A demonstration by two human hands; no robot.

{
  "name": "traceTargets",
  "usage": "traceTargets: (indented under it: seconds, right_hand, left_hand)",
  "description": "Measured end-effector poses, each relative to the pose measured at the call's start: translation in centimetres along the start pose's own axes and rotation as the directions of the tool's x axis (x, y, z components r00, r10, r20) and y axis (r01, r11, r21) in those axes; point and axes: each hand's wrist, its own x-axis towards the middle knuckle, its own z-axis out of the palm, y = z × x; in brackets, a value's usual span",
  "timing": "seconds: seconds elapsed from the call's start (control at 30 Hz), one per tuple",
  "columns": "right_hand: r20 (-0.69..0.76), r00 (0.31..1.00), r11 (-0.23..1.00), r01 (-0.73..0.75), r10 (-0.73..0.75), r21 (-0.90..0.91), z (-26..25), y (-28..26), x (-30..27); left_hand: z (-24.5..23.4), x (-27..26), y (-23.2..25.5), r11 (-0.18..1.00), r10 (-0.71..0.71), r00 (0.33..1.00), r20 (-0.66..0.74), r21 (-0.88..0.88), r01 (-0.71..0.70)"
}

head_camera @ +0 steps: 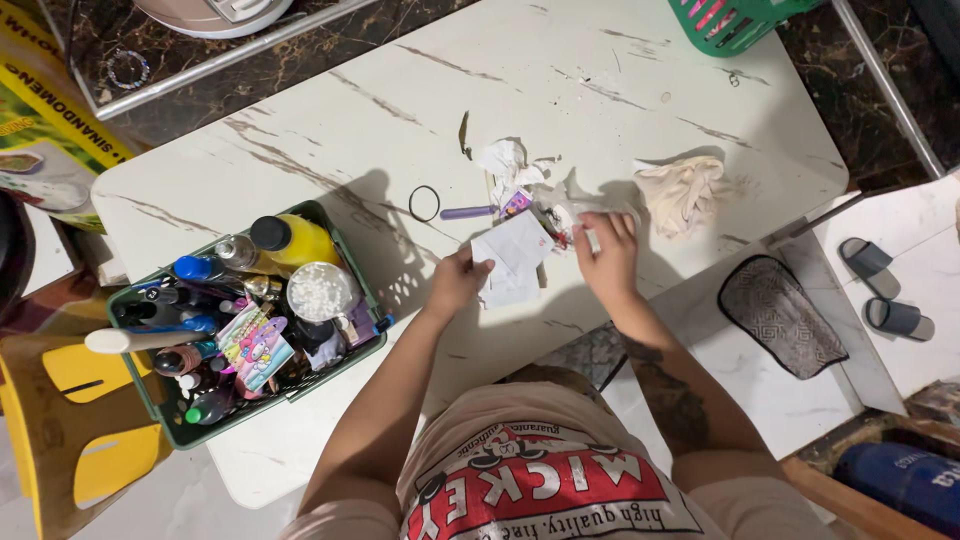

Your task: The person empties a green plastic basket of assorted items onto a white table, then wipes the table surface with a cloth. They pick up and handle various objects including pens, scissors, a small box, and a plastic bag, placing some back into the basket and others on the table.

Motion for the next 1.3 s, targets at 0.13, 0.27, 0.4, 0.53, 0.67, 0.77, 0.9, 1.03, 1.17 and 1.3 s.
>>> traceTargets:
  seconds: [0.13, 0.27, 0.4, 0.53, 0.67, 0.77, 0.9, 1.03, 1.17, 1.3]
  right_hand:
    - [0.152, 0.873, 0.886, 0.461, -0.463, 0.053, 0.2, -1.2, -0.1]
    - [0.294, 0.947, 0.96, 0.045, -0.129, 0.275, 2.1, -0.2, -1.8]
    - [0.387, 0.845, 0.762, -0.514, 0.37, 0.394, 3.0, 3.0, -2.4]
    - [0.418, 0.786, 0.616, -0.617, 0.455, 0.489, 3.2, 4.4, -2.5]
    - [0.439, 0.717, 0.546, -0.697, 0.541, 0.464, 3.3, 3.6, -3.0]
    - [0.458, 0.692, 0.518, -0.722, 0.558, 0.459, 3.5, 2.7, -3.5]
    - [0.531, 0.668, 0.488, -0.744, 0.522, 0.456, 3.7, 1.6, -3.8]
    - [0.582, 0.702, 0.489, -0.708, 0.41, 0.509, 3.6, 0.8, -3.9]
    - [0.55, 0.71, 0.524, -0.7, 0.44, 0.485, 3.2, 0.8, -3.1]
    - [0.424, 0.711, 0.516, -0.701, 0.561, 0.493, 2.9, 1.7, -2.5]
  left_hand:
    - [0.5, 0.2, -1.0, 0.866, -0.153, 0.978, 0.139, -0.459, 0.201]
    - [-0.1, 0.1, -1.1, 0.917, -0.099, 0.986, 0.136, -0.373, 0.144]
    - [-1.2, -0.8, -1.3, 0.945, -0.025, 0.992, 0.127, -0.321, 0.065]
    - [-1.3, -1.3, -1.0, 0.963, -0.033, 0.982, 0.187, -0.257, 0.081]
    - [-1.3, -1.9, -0.4, 0.97, -0.041, 0.98, 0.196, -0.227, 0.086]
    - [-1.5, -2.9, 0.6, 0.995, -0.007, 0.987, 0.159, -0.099, 0.023]
    - [-1.0, -4.2, 2.9, 0.856, 0.341, 0.94, 0.017, 0.407, -0.318]
    - [0.4, -4.6, 5.0, 0.891, 0.272, 0.962, 0.023, 0.373, -0.261]
    - [1.0, -4.2, 5.6, 0.937, 0.192, 0.978, 0.085, 0.282, -0.208]
    - [1.0, -3.0, 5.2, 0.989, 0.09, 0.995, 0.046, 0.111, -0.095]
